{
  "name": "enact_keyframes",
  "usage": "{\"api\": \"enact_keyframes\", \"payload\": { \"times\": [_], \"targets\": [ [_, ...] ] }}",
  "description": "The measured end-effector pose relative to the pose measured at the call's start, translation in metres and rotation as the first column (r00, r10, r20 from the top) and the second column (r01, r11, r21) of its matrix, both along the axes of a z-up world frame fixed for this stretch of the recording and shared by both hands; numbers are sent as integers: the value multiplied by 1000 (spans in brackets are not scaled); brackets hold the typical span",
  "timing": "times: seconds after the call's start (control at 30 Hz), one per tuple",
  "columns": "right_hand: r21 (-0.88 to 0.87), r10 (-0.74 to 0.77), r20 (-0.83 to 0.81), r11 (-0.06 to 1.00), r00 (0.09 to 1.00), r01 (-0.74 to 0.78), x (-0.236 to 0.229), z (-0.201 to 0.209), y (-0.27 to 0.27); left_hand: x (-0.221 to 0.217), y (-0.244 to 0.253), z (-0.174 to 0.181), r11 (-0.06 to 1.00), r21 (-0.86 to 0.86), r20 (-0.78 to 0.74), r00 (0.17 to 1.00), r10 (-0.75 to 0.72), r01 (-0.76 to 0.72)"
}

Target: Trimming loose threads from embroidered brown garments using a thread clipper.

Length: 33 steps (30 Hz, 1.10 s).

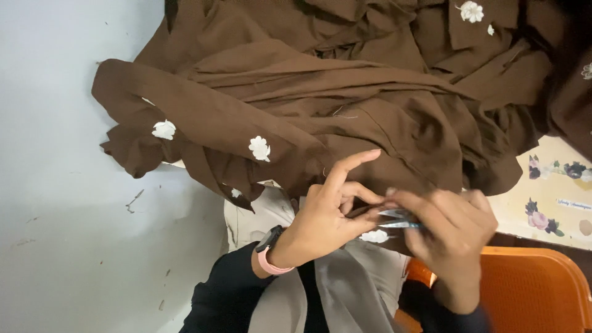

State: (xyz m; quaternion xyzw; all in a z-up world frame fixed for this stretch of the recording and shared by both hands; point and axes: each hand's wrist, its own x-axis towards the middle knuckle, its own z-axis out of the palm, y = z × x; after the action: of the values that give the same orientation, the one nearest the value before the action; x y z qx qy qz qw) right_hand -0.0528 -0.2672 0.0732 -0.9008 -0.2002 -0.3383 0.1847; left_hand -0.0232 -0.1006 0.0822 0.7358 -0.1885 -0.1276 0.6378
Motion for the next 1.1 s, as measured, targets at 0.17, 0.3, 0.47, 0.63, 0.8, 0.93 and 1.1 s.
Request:
{"api": "enact_keyframes", "payload": {
  "times": [0.17, 0.3, 0.47, 0.63, 0.8, 0.93, 1.1],
  "targets": [
    [122, -136, 63, 984, 989, 127, -7, -21, -13, -1, -3, -4, 998, 8, 61, 996, 57, -58],
    [58, -311, 7, 949, 950, 310, -16, -11, -3, -2, -2, -7, 989, -43, 144, 979, 146, -142],
    [-106, -357, 23, 928, 934, 358, -18, -13, 8, -6, -8, -8, 983, -23, 127, 975, 183, -182],
    [-207, -420, 124, 875, 899, 438, -17, -13, 8, -10, -14, -18, 963, 4, 278, 926, 256, -268],
    [134, -327, 41, 938, 944, 319, -22, -27, 4, -4, -7, -9, 954, -214, 58, 972, 228, -211],
    [217, -283, -32, 934, 959, 283, -27, -40, 2, 5, -7, -12, 887, -392, -294, 947, 130, -243],
    [81, -271, 169, 962, 948, 261, -24, -44, 5, 2, -11, -17, 862, -429, -369, 924, 105, -269]
  ]
}}
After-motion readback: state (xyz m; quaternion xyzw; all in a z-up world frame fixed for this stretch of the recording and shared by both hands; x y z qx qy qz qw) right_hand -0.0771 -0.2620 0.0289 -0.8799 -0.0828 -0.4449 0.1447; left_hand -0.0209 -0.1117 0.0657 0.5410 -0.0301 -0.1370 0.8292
